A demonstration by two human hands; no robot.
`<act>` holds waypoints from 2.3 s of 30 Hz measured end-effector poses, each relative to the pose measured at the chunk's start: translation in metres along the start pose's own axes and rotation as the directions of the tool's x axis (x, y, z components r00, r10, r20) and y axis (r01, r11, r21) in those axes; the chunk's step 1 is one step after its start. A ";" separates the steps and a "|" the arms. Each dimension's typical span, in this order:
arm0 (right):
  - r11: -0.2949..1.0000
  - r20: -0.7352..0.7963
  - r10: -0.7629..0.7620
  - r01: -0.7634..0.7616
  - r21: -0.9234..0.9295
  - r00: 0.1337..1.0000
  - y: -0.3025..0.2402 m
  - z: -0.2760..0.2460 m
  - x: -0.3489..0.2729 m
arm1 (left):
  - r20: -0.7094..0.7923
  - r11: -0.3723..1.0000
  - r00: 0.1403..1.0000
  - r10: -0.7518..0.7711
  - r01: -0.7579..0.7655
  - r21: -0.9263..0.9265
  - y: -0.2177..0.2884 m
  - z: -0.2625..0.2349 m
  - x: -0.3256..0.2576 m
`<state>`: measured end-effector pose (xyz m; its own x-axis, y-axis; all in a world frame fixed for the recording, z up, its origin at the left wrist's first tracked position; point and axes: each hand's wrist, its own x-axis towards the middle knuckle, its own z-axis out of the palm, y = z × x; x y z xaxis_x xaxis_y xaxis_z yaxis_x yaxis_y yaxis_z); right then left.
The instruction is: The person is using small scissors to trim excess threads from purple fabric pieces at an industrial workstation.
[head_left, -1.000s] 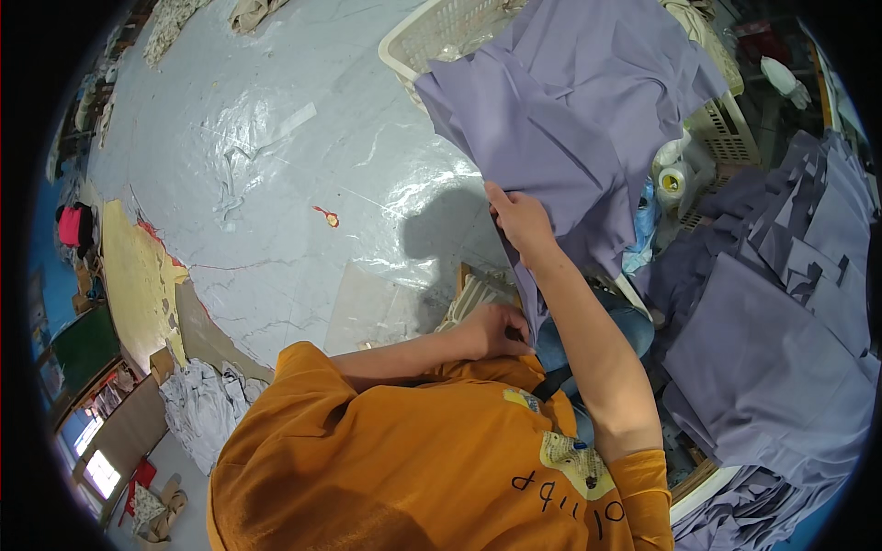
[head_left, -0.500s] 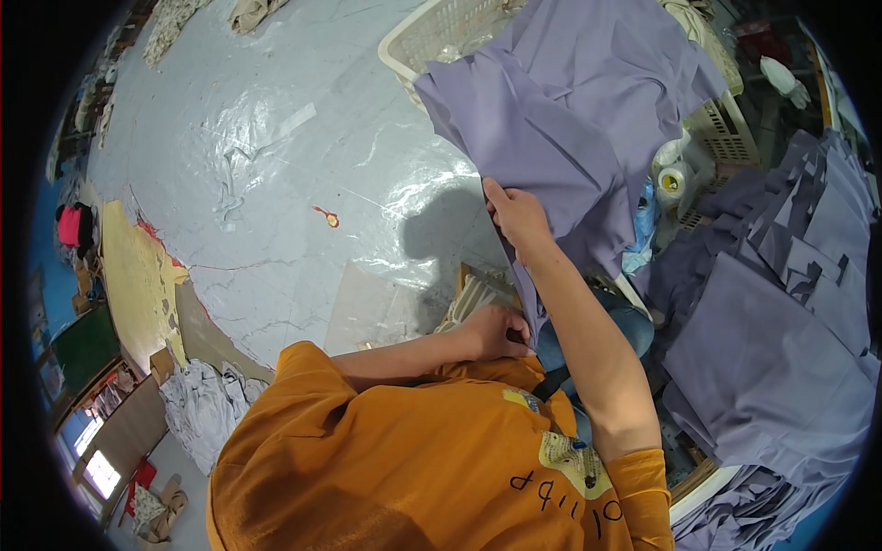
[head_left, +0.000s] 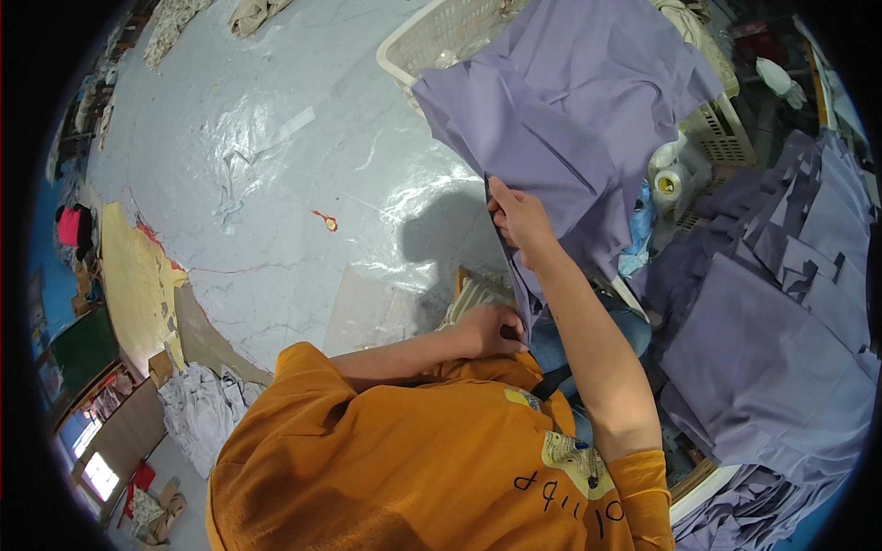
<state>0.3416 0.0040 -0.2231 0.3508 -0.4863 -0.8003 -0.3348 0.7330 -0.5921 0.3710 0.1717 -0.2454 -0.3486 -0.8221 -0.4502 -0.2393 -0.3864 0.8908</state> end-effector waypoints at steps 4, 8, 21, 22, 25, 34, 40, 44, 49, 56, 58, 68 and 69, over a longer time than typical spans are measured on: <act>0.996 0.011 0.089 -0.089 -0.015 0.996 0.003 -0.011 0.002 | -0.066 0.995 0.997 0.039 -0.032 0.099 -0.002 -0.002 0.003; 0.701 -0.087 -0.410 0.253 -0.666 0.908 0.030 -0.012 -0.018 | -0.017 0.996 0.999 0.031 -0.032 -0.088 0.004 -0.002 0.002; 0.521 -0.200 -0.458 0.079 -0.850 0.866 0.065 -0.044 -0.104 | 0.004 0.981 0.999 0.035 -0.034 -0.190 0.021 0.005 0.001; 0.549 -0.218 -0.445 0.072 -0.833 0.869 0.071 -0.046 -0.104 | -0.010 0.985 0.999 0.041 -0.042 -0.166 0.024 0.004 0.000; 0.573 -0.176 -0.506 0.176 -0.800 0.844 0.084 -0.047 -0.103 | 0.016 0.973 1.000 0.023 -0.019 -0.231 0.018 0.007 -0.002; 0.443 0.034 -0.716 0.491 -0.750 0.697 0.091 -0.042 -0.122 | -0.357 0.640 0.785 -0.507 0.065 -0.766 0.015 -0.038 0.024; 0.431 0.082 -0.728 0.548 -0.717 0.680 0.098 -0.032 -0.137 | -0.546 0.768 0.768 -0.333 -0.114 -0.630 0.020 -0.058 0.076; 0.509 0.150 -0.702 0.638 -0.577 0.696 0.094 -0.033 -0.142 | -0.652 0.778 0.670 -0.354 -0.176 -0.603 0.021 -0.053 0.077; 0.720 -0.010 -0.619 0.562 -0.408 0.785 0.066 -0.051 -0.140 | -0.759 0.926 0.634 -0.149 -0.180 -0.332 0.028 -0.041 0.061; 0.856 0.087 -0.416 0.422 -0.299 0.905 0.028 -0.043 -0.133 | -0.729 0.896 0.672 -0.129 -0.236 -0.375 0.037 -0.016 0.041; 0.882 0.075 -0.368 0.374 -0.285 0.927 0.030 -0.041 -0.124 | -0.739 0.876 0.667 -0.090 -0.301 -0.378 0.023 -0.010 0.044; 0.900 -0.082 -0.143 0.095 -0.425 0.986 0.026 -0.026 -0.076 | -0.717 0.918 0.697 0.006 -0.288 -0.273 0.022 -0.021 0.034; 0.936 -0.099 -0.101 0.061 -0.347 0.990 0.027 -0.026 -0.074 | -0.688 0.937 0.725 -0.038 -0.213 -0.276 0.026 -0.023 0.032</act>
<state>0.2844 0.0474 -0.1820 0.2945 -0.6025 -0.7417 -0.5957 0.4911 -0.6355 0.3747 0.1263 -0.2354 0.3802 -0.8686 -0.3177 0.1005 -0.3027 0.9478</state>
